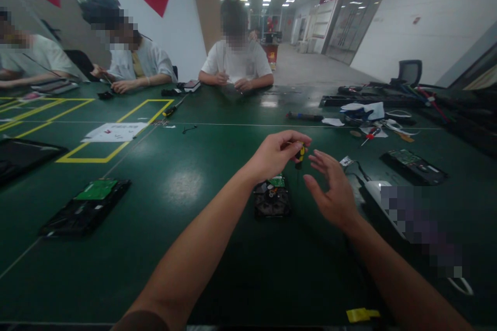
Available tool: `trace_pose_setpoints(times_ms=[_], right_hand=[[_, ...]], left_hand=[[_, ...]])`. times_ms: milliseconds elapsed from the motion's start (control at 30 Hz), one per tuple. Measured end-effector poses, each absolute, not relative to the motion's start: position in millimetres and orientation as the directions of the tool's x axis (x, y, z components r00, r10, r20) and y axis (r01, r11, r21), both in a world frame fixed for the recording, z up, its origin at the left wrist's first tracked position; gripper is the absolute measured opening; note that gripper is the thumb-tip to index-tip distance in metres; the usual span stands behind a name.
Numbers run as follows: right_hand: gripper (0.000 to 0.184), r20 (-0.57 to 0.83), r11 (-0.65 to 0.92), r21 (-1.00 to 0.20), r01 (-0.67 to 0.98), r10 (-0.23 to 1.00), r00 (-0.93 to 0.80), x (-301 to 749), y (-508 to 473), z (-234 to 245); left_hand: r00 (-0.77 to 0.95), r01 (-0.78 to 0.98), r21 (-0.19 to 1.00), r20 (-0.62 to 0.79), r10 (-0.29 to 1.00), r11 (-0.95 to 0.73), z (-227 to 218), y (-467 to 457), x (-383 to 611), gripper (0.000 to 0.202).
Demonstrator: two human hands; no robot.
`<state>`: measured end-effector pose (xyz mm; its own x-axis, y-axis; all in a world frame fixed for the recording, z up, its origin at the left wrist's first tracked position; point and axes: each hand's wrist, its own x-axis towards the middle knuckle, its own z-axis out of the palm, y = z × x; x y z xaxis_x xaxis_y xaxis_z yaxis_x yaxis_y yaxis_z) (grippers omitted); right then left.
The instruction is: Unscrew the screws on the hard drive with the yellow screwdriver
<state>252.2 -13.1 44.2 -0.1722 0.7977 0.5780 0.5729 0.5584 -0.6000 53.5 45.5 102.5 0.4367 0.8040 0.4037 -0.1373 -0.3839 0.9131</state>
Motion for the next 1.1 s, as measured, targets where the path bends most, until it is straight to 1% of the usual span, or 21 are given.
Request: trace_pose_setpoints(times_ms=[67,133,200,233,300,433,533,567,600,633,667,700,767,800,867,900,967,1033,1100], right_hand=[[0.058,0.502,0.51,-0.737,0.444,0.853,-0.146,250,-14,41],[0.056,0.436,0.457,-0.841,0.291,0.889,-0.138,249,-13,39],[0.053,0.384,0.405,-0.9,0.159,0.912,-0.148,249,-13,40],[0.052,0.36,0.38,-0.916,0.126,0.92,-0.154,249,-13,41],[0.053,0.315,0.335,-0.935,0.116,0.936,-0.157,250,-12,44],[0.049,0.184,0.208,-0.96,0.186,0.973,-0.137,255,-6,41],[0.027,0.059,0.089,-0.961,0.26,0.991,-0.123,261,3,28],[0.021,0.039,0.076,-0.942,0.328,0.992,-0.118,263,6,22],[0.019,0.03,0.078,-0.894,0.442,0.993,-0.115,265,10,17],[0.019,0.054,0.105,-0.801,0.59,0.993,-0.103,268,13,13],[0.02,0.117,0.14,-0.665,0.733,0.99,-0.083,270,17,9],[0.018,0.149,0.146,-0.609,0.78,0.987,-0.068,272,21,5],[0.013,0.192,0.154,-0.547,0.823,0.98,-0.056,273,28,0],[0.012,0.206,0.158,-0.522,0.838,0.977,-0.056,274,31,-2],[0.014,0.219,0.149,-0.485,0.862,0.975,-0.046,272,37,-6],[0.017,0.218,0.141,-0.471,0.871,0.975,-0.04,271,39,-7],[0.023,0.202,0.122,-0.447,0.886,0.979,-0.033,268,42,-9],[0.03,0.172,0.113,-0.424,0.899,0.984,-0.042,265,43,-9],[0.039,0.153,0.108,-0.401,0.91,0.987,-0.05,263,42,-8]], left_hand=[[0.462,-0.156,0.912,0.406,0.789,-0.378,100,42,61,0.017],[0.488,-0.157,0.919,0.391,0.781,-0.362,96,41,66,0.016],[0.512,-0.14,0.924,0.375,0.772,-0.356,93,40,68,0.016],[0.515,-0.127,0.923,0.374,0.771,-0.363,91,41,69,0.016],[0.48,-0.09,0.915,0.385,0.788,-0.392,89,43,68,0.018],[0.342,0.057,0.894,0.401,0.85,-0.445,82,52,63,0.02],[0.288,0.142,0.902,0.356,0.889,-0.407,77,58,60,0.02],[0.277,0.169,0.899,0.35,0.895,-0.404,75,60,59,0.021],[0.266,0.203,0.891,0.35,0.898,-0.407,74,59,59,0.021],[0.251,0.252,0.873,0.357,0.9,-0.417,72,58,60,0.02],[0.227,0.318,0.846,0.371,0.9,-0.429,70,54,61,0.02],[0.201,0.402,0.803,0.39,0.898,-0.439,68,48,62,0.02],[0.176,0.586,0.671,0.442,0.88,-0.455,60,31,66,0.022],[0.198,0.656,0.598,0.452,0.87,-0.461,55,19,68,0.024],[0.248,0.753,0.468,0.45,0.858,-0.463,42,-6,72,0.031],[0.275,0.786,0.41,0.439,0.855,-0.463,35,-19,73,0.038],[0.291,0.833,0.328,0.427,0.856,-0.446,22,-39,74,0.057],[0.305,0.859,0.272,0.407,0.861,-0.433,12,-50,75,0.076],[0.31,0.88,0.23,0.386,0.869,-0.416,6,-53,75,0.085]])
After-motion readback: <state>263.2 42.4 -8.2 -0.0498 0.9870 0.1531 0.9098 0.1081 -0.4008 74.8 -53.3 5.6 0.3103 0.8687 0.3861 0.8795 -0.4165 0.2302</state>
